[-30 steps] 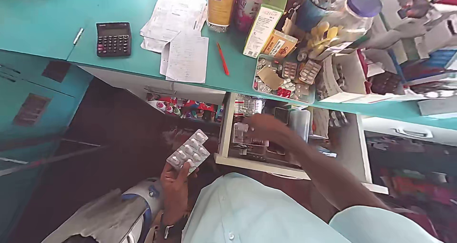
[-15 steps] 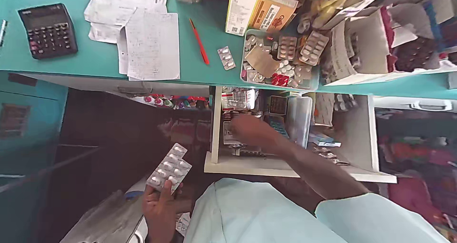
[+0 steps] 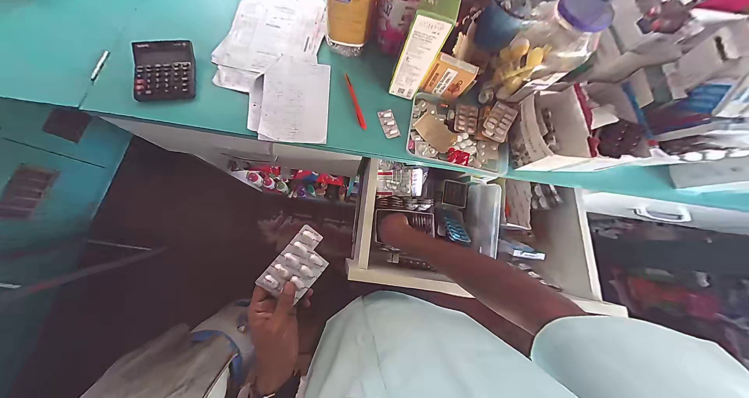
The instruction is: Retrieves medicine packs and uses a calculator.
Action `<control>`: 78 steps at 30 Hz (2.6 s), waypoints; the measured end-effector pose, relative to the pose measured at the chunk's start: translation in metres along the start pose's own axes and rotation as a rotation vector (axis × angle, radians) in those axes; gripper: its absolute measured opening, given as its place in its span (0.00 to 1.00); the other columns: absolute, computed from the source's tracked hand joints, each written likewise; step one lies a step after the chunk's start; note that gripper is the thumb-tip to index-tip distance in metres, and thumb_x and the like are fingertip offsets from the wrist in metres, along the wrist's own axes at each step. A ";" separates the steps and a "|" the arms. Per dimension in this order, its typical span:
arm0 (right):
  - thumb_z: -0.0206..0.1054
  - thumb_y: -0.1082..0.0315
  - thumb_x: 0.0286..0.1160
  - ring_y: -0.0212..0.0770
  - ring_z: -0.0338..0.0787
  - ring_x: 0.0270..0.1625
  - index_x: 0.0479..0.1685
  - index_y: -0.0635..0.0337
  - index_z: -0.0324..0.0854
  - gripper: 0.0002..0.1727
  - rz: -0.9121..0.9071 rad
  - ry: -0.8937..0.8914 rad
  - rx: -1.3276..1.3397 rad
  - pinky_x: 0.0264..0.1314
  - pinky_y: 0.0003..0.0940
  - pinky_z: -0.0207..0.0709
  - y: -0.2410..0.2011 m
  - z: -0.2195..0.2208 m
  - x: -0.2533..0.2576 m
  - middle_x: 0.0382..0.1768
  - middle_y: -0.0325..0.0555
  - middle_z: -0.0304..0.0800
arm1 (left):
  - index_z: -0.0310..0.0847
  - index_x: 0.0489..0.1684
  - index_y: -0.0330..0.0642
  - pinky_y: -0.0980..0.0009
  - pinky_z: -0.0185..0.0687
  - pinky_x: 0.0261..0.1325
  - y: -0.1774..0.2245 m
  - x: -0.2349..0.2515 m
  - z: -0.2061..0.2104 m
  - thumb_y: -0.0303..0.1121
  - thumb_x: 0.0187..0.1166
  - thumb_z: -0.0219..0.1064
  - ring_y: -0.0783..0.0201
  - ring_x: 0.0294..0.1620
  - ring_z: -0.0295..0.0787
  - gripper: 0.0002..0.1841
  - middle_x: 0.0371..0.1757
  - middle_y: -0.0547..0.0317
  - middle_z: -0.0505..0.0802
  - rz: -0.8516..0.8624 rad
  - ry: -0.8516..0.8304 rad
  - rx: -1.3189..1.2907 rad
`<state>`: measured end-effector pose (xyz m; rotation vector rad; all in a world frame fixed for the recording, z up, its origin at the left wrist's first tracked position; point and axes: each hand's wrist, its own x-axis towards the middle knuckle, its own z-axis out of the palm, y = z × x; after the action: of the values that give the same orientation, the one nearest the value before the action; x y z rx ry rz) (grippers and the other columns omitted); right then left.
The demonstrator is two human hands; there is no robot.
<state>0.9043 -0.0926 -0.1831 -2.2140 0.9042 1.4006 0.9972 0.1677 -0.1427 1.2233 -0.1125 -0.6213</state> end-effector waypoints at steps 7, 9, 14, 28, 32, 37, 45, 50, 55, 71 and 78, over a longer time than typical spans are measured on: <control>0.62 0.57 0.84 0.71 0.82 0.70 0.69 0.70 0.78 0.26 0.010 0.201 0.235 0.66 0.73 0.73 0.013 0.030 0.031 0.68 0.70 0.83 | 0.78 0.62 0.38 0.67 0.94 0.29 -0.008 0.001 -0.020 0.27 0.78 0.68 0.60 0.33 0.96 0.15 0.45 0.51 0.95 -0.004 0.010 -0.072; 0.63 0.59 0.82 0.71 0.82 0.70 0.70 0.70 0.77 0.26 0.039 0.210 0.212 0.66 0.72 0.74 0.009 0.031 0.021 0.68 0.70 0.82 | 0.77 0.62 0.37 0.67 0.94 0.30 -0.008 0.000 -0.022 0.25 0.78 0.67 0.60 0.34 0.95 0.15 0.44 0.51 0.95 -0.015 0.010 -0.086; 0.62 0.63 0.83 0.69 0.82 0.70 0.70 0.73 0.76 0.25 0.071 0.238 0.208 0.67 0.69 0.75 0.003 0.033 0.014 0.67 0.71 0.82 | 0.76 0.60 0.33 0.66 0.94 0.31 -0.006 0.000 -0.025 0.22 0.78 0.66 0.59 0.33 0.95 0.14 0.43 0.49 0.95 -0.007 -0.022 -0.109; 0.70 0.66 0.74 0.72 0.84 0.65 0.55 0.74 0.82 0.19 -0.114 0.149 0.086 0.61 0.75 0.74 0.019 -0.012 -0.009 0.59 0.72 0.85 | 0.76 0.61 0.34 0.67 0.94 0.32 -0.005 -0.003 -0.018 0.25 0.77 0.68 0.60 0.34 0.95 0.16 0.43 0.51 0.95 -0.044 -0.101 -0.005; 0.63 0.68 0.80 0.53 0.91 0.55 0.49 0.62 0.91 0.12 -0.343 0.568 0.456 0.62 0.56 0.81 0.061 -0.015 -0.079 0.51 0.56 0.92 | 0.77 0.62 0.35 0.66 0.94 0.33 -0.010 -0.001 -0.016 0.25 0.77 0.67 0.61 0.36 0.95 0.16 0.45 0.52 0.95 -0.057 -0.126 0.030; 0.64 0.60 0.81 0.26 0.90 0.42 0.46 0.59 0.91 0.14 -0.674 0.761 1.195 0.46 0.28 0.87 0.091 0.050 -0.116 0.45 0.36 0.94 | 0.90 0.56 0.60 0.73 0.91 0.55 -0.008 -0.003 -0.013 0.39 0.72 0.78 0.74 0.50 0.93 0.15 0.50 0.72 0.96 -0.072 -0.492 0.140; 0.76 0.60 0.73 0.21 0.88 0.42 0.39 0.60 0.92 0.11 -0.723 0.809 1.230 0.45 0.19 0.85 0.043 0.108 -0.139 0.43 0.38 0.93 | 0.76 0.70 0.37 0.67 0.92 0.56 -0.030 -0.007 0.034 0.33 0.76 0.74 0.68 0.51 0.93 0.24 0.53 0.61 0.94 -0.178 -0.833 0.339; 0.72 0.52 0.74 0.34 0.86 0.34 0.35 0.60 0.89 0.18 -0.274 0.922 0.968 0.40 0.36 0.82 0.094 0.060 -0.112 0.34 0.43 0.89 | 0.74 0.74 0.31 0.62 0.92 0.55 -0.034 0.003 0.037 0.38 0.83 0.68 0.58 0.53 0.93 0.26 0.58 0.51 0.93 -0.119 -0.752 0.436; 0.69 0.50 0.78 0.56 0.88 0.47 0.43 0.68 0.87 0.24 -0.185 0.485 0.822 0.55 0.59 0.78 0.094 0.010 -0.067 0.40 0.60 0.89 | 0.80 0.66 0.32 0.67 0.92 0.53 -0.018 0.017 0.049 0.31 0.82 0.66 0.63 0.51 0.93 0.18 0.55 0.55 0.95 -0.055 -0.658 0.468; 0.66 0.64 0.81 0.39 0.93 0.48 0.52 0.56 0.92 0.12 -0.366 0.863 0.964 0.57 0.44 0.87 0.118 0.048 -0.083 0.47 0.45 0.95 | 0.62 0.91 0.51 0.41 0.38 0.93 -0.053 0.201 0.246 0.74 0.71 0.60 0.42 0.96 0.42 0.50 0.94 0.51 0.61 0.767 -0.834 1.620; 0.65 0.70 0.75 0.29 0.92 0.45 0.61 0.56 0.87 0.16 -0.680 0.891 1.145 0.48 0.30 0.88 0.131 0.007 -0.086 0.50 0.37 0.95 | 0.94 0.44 0.48 0.51 0.85 0.61 -0.058 0.190 0.190 0.24 0.75 0.67 0.52 0.51 0.93 0.10 0.45 0.56 0.97 1.277 -0.541 1.329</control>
<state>0.7839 -0.1555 -0.1053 -1.7676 0.7381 -0.4456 1.0556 -0.0993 -0.1736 1.8001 -1.8304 0.4196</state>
